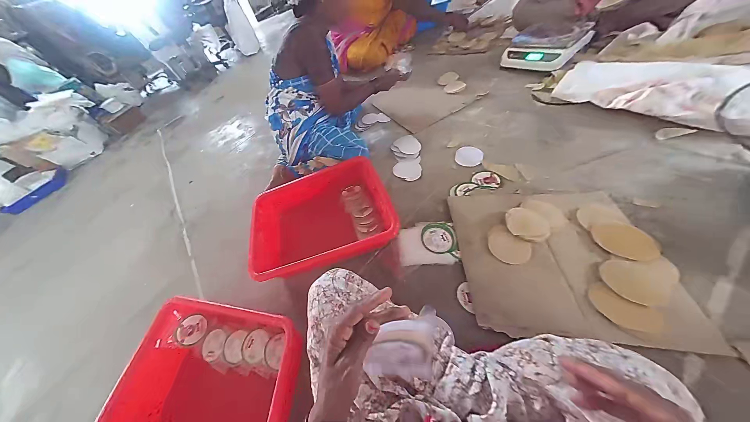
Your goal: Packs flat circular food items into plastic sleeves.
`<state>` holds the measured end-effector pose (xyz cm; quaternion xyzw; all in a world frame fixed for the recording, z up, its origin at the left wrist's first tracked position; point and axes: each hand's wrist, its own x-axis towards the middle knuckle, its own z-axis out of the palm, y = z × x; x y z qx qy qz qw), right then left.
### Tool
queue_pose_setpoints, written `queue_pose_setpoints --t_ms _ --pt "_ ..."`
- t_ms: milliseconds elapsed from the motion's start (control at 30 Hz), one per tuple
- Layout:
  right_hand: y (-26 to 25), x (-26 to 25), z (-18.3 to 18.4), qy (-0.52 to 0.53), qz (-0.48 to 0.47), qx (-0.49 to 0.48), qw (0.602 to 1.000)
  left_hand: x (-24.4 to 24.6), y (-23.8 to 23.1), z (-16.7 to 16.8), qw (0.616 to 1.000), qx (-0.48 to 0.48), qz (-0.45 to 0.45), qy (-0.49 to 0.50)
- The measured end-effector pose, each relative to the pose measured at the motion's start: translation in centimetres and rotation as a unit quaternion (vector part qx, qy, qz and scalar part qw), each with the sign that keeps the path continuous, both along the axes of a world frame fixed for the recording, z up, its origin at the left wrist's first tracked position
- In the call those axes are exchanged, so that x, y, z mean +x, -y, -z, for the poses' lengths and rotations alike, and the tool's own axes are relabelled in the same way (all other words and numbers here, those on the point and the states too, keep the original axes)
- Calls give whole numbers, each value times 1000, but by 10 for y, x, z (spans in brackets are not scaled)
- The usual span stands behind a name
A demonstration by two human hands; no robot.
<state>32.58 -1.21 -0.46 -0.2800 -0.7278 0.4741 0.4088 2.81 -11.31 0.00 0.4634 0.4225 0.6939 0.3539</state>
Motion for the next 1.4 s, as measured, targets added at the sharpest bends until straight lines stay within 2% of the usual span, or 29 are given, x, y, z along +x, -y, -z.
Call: queue_pose_setpoints --t_ms 100,167,267,367,433,567,633,700,733,800,867,967,1167,1333,1400 --pt "3 -27 -13 20 -32 41 998 28 -2 8 987 -48 64 136" --pt "8 -39 -18 51 -42 70 995 48 -6 13 975 -70 101 187" --pt "14 -44 -20 82 -16 66 994 68 -10 17 961 -80 143 222" --pt "14 -35 -23 51 -4 49 997 77 -12 23 944 -87 177 266" --pt "14 -31 -28 23 -14 59 998 77 -14 38 926 -135 209 284" --pt "12 -28 -34 -22 -56 113 992 80 -17 69 893 -187 328 243" --pt "11 -26 -33 -26 -65 139 988 85 -11 61 860 -215 375 271" --pt "10 -22 -33 -5 -54 163 985 94 -8 47 848 -227 380 290" --pt "9 -19 -33 9 -42 173 984 97 -10 52 836 -216 390 320" --pt "6 -13 -34 42 -12 184 982 101 -17 67 829 -178 378 371" --pt "5 -4 -36 70 6 182 981 104 -20 73 850 -147 324 387" --pt "6 4 -36 92 34 159 982 107 -18 63 861 -135 244 425" --pt "12 4 -43 105 88 61 989 123 -17 49 854 -168 97 482" --pt "14 2 -39 56 99 34 993 127 -18 47 855 -185 56 481" --pt "14 2 -39 71 109 36 991 126 -18 48 857 -195 52 474"
